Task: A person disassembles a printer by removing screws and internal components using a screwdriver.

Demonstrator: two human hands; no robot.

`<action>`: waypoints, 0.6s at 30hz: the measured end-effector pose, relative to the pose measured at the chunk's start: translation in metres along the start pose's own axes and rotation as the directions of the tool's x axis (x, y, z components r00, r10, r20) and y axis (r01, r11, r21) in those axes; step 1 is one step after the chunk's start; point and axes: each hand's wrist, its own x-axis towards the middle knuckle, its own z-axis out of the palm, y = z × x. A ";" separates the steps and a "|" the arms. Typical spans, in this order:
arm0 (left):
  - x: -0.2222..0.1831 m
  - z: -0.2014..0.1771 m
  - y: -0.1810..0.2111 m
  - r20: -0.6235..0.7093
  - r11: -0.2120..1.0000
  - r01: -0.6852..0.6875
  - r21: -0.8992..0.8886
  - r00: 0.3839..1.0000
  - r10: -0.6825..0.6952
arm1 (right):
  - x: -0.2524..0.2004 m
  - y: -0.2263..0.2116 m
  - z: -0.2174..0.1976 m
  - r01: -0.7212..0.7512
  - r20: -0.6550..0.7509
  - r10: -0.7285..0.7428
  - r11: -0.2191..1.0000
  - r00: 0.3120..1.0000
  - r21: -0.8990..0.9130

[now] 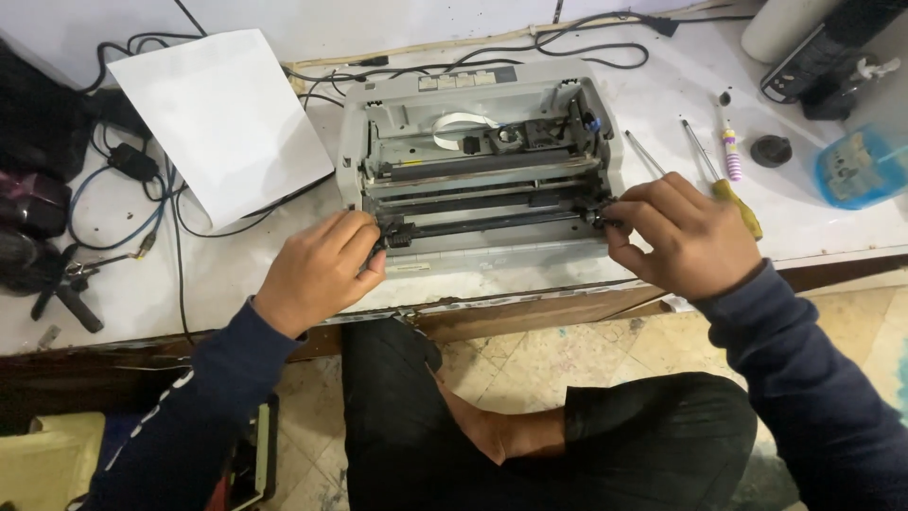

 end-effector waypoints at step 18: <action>-0.017 0.021 0.011 -0.120 0.997 0.011 0.082 0.993 -0.001 | -0.022 -0.025 0.047 -0.138 -0.171 0.109 0.976 0.979 -0.168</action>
